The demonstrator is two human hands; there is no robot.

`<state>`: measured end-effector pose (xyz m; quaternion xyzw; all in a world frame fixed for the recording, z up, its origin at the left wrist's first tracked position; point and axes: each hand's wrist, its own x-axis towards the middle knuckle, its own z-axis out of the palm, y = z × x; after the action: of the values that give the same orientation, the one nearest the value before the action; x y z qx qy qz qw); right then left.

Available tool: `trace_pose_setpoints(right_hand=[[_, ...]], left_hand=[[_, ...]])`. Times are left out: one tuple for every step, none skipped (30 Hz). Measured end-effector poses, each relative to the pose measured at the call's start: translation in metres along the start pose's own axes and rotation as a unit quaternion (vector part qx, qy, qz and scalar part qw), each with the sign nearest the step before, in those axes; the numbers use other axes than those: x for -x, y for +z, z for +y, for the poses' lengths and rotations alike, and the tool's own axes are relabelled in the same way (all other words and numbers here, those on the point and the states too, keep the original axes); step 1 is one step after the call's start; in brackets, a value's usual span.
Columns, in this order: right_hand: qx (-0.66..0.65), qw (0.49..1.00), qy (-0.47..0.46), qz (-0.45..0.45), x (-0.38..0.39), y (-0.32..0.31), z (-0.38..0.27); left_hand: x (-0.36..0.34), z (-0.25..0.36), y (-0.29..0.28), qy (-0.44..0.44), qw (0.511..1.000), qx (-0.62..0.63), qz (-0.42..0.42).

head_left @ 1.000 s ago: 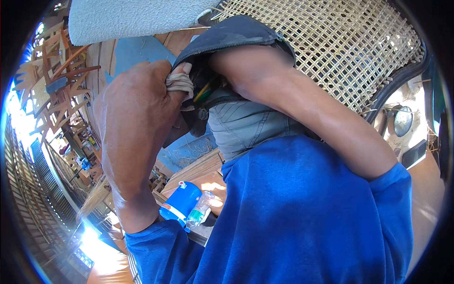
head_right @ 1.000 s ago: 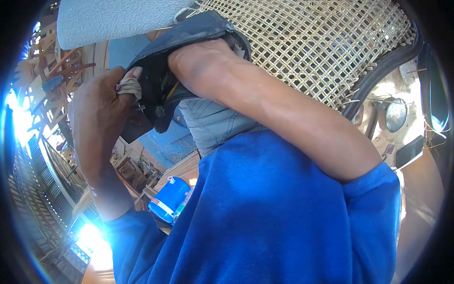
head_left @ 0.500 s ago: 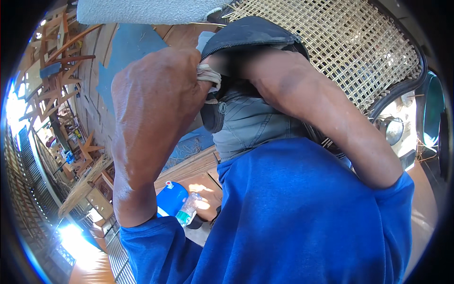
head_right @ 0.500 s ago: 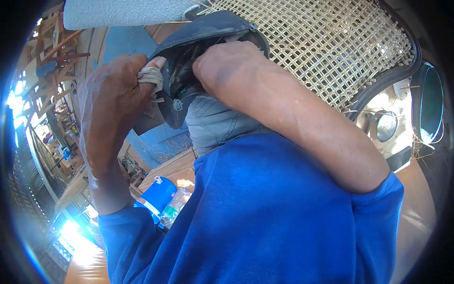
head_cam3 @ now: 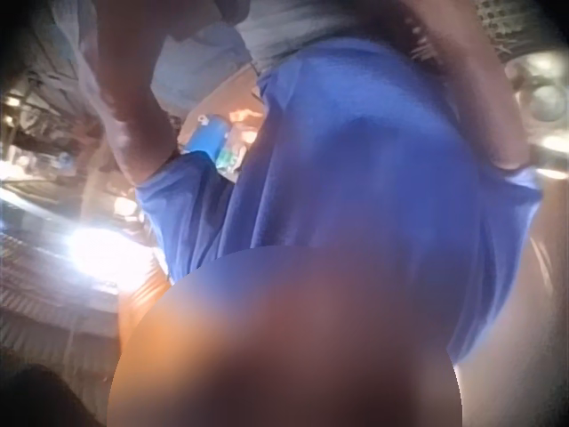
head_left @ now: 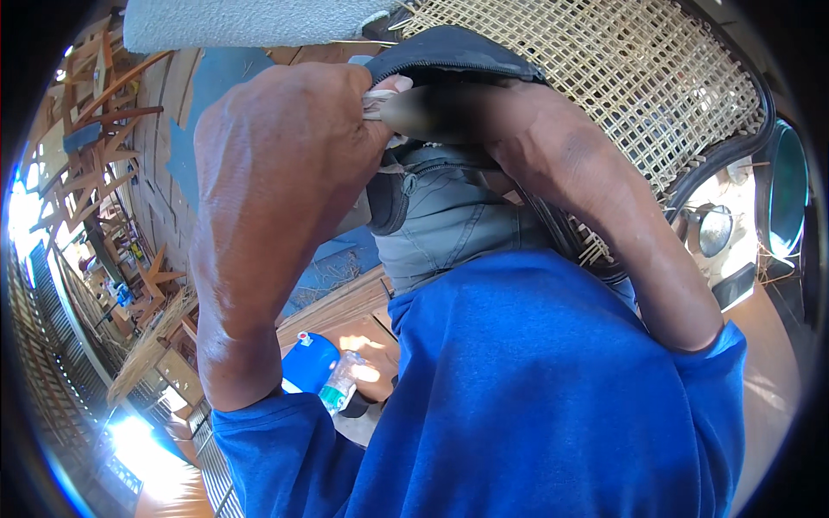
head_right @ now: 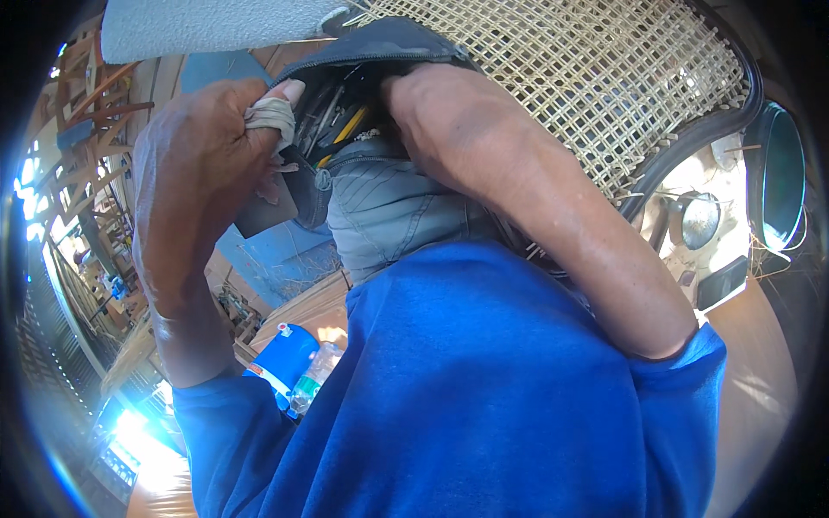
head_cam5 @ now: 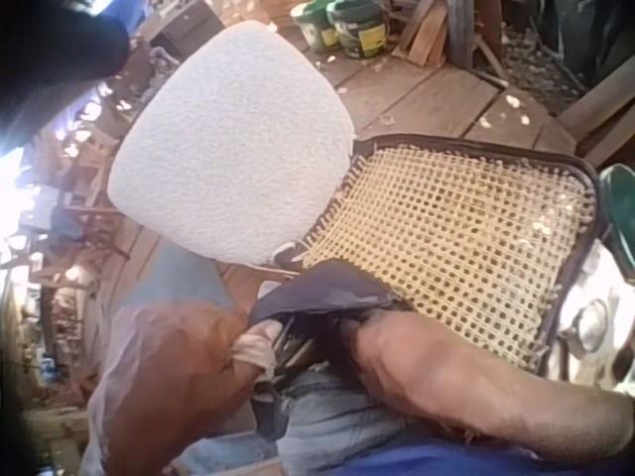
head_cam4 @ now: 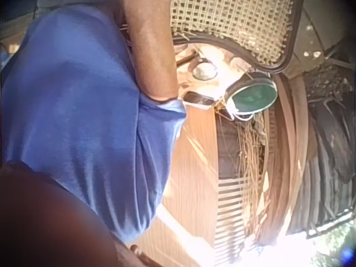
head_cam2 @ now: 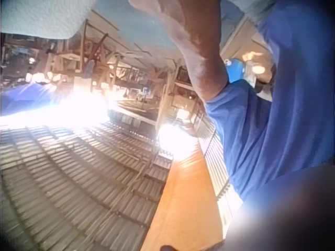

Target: The recorder weaves cane strips into a chair seat frame and trims the excess material with tools.

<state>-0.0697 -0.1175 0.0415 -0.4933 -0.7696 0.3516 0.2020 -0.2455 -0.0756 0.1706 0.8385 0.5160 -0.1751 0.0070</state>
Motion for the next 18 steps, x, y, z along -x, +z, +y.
trace_pose_setpoints(right_hand=[[-0.006, 0.999, -0.011, 0.051, -0.002, 0.002, -0.001], [-0.013, 0.997, 0.01, 0.074, -0.005, 0.004, -0.001], [-0.007, 0.995, -0.004, 0.098, -0.006, 0.005, -0.001], [-0.004, 0.995, 0.016, 0.093, -0.008, 0.007, -0.001], [-0.002, 0.995, 0.036, 0.089, -0.009, 0.009, 0.0], [-0.005, 0.995, 0.063, 0.073, -0.011, 0.011, 0.001], [-0.009, 0.994, 0.09, 0.055, -0.013, 0.012, 0.003], [-0.014, 0.993, 0.115, 0.037, -0.016, 0.013, 0.004], [0.007, 0.994, 0.097, 0.054, -0.017, 0.012, 0.007], [0.014, 0.993, 0.11, 0.047, -0.019, 0.012, 0.008], [0.021, 0.992, 0.095, 0.077, -0.025, 0.01, 0.01], [0.028, 0.991, 0.081, 0.107, -0.03, 0.007, 0.011], [0.054, 0.989, 0.087, 0.107, -0.033, 0.004, 0.013], [0.031, 0.991, 0.112, 0.07, -0.036, -0.002, 0.014], [0.009, 0.99, 0.137, 0.033, -0.039, -0.008, 0.018], [-0.012, 0.987, 0.162, -0.004, -0.042, -0.014, 0.02], [-0.003, 0.987, 0.155, -0.04, -0.046, -0.017, 0.021], [-0.004, 0.988, 0.151, -0.03, -0.048, -0.019, 0.022]], left_hand=[[-0.001, 0.001, -0.002, -0.007, 1.0, 0.007, -0.007], [-0.002, 0.002, -0.004, -0.021, 1.0, 0.01, -0.022], [-0.003, 0.003, -0.005, -0.035, 0.999, 0.012, -0.036], [-0.004, 0.004, -0.007, -0.041, 0.998, 0.018, -0.047], [-0.004, 0.005, -0.008, -0.049, 0.997, 0.022, -0.057], [-0.004, 0.006, -0.009, -0.044, 0.997, 0.035, -0.054], [-0.006, 0.006, -0.008, -0.028, 0.999, 0.017, -0.044], [-0.008, 0.006, -0.008, -0.002, 1.0, 0.008, -0.02], [-0.01, 0.006, -0.007, -0.007, 1.0, -0.012, -0.027], [-0.012, 0.006, -0.007, 0.016, 1.0, 0.011, -0.01], [-0.013, 0.006, -0.007, 0.007, 0.999, 0.023, -0.02], [-0.015, 0.005, -0.007, -0.002, 0.999, 0.038, -0.033], [-0.016, 0.006, -0.007, -0.009, 0.998, 0.044, -0.037], [-0.017, 0.006, -0.009, -0.018, 0.998, 0.05, -0.045], [-0.02, 0.006, -0.01, -0.028, 0.997, 0.056, -0.051], [-0.02, 0.007, -0.012, -0.037, 0.996, 0.06, -0.056], [-0.021, 0.007, -0.014, -0.045, 0.995, 0.063, -0.061], [-0.021, 0.008, -0.015, -0.051, 0.994, 0.065, -0.065]])
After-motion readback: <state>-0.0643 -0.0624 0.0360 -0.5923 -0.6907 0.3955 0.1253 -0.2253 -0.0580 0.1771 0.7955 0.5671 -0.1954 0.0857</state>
